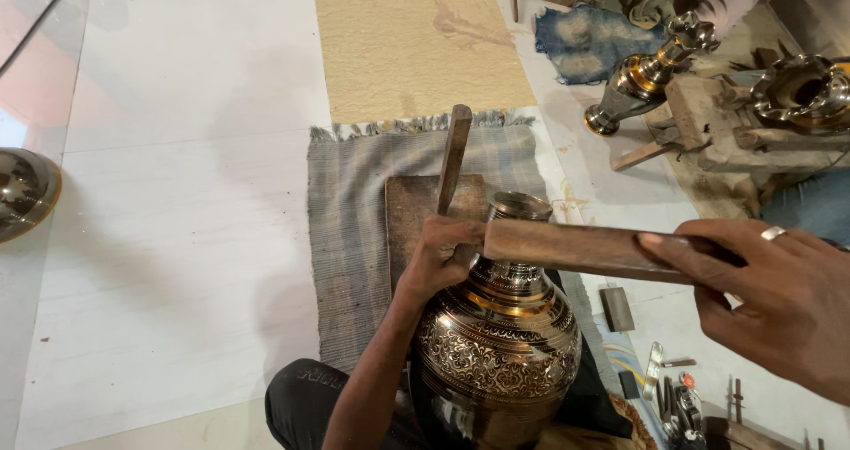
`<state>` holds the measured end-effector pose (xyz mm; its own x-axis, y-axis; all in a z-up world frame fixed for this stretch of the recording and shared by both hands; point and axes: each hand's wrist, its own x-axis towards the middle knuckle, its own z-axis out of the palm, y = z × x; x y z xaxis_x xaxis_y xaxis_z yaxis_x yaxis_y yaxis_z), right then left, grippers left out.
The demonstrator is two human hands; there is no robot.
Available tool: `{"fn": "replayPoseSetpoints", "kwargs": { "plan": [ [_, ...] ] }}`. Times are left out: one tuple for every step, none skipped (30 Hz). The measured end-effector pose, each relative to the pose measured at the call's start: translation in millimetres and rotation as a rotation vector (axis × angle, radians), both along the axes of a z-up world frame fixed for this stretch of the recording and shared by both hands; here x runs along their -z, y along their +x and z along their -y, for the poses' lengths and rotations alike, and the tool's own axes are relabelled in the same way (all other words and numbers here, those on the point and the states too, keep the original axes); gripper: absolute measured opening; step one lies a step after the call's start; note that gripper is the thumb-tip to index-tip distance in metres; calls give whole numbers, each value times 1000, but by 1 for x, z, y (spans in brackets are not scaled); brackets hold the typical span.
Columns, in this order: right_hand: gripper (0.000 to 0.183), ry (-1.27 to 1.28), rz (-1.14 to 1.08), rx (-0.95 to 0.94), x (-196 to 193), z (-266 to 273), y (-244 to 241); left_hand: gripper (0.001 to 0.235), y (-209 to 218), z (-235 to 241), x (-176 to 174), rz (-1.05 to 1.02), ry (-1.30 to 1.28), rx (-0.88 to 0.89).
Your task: The person sits on the floor and repeatedly hammers a metal chisel against the neck of an ornate metal vessel to shape or finish the rim. The vessel is held steady with the left hand while the right hand uses a wooden mallet to strike the chisel.
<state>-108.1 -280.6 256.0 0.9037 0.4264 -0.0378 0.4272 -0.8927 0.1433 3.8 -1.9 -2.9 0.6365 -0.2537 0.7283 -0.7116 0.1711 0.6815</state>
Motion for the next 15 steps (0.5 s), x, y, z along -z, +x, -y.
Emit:
{"fn": "replayPoseSetpoints", "kwargs": {
  "plan": [
    [75,265,41,-72,1,-2,0,31,0,0,-2,6,-45,35],
    [71,528,85,-146,1,-3,2,30,-1,0,-5,11,-92,62],
    [76,290,52,-60,1,-3,2,30,-2,0,-8,17,-140,90],
    [82,52,24,28,0,1,1,29,-2,2,-12,2,-209,151],
    [87,-187,1,118,1,7,-1,28,-2,5,-17,-12,-279,212],
    [86,-118,-22,175,8,14,-3,27,-1,6,-21,-26,-346,280],
    [85,-48,-44,232,17,25,-5,25,1,4,-24,-62,-312,123],
    [83,178,-44,270,34,34,-8,23,0,-1,-24,-104,-277,-37],
    [81,407,-40,290,53,47,-12,21,-2,-7,-22,-146,-239,-197],
    [79,791,-9,291,91,52,-11,19,-5,-15,-18,-277,-385,-141],
    [36,989,-46,346,131,56,-6,21,-8,-24,-12,-406,-533,-86],
    [23,983,-288,681,167,65,-13,25,-13,-34,-4,-535,-675,-32],
    [23,1126,-371,639,204,71,-22,26,-20,-44,5,-600,-658,-94],
    [28,1187,-470,819,238,73,-34,29,-27,-54,14,-650,-640,-160],
    [30,1223,-468,907,268,70,-52,33,-33,-63,22,-700,-623,-226]
  ]
}}
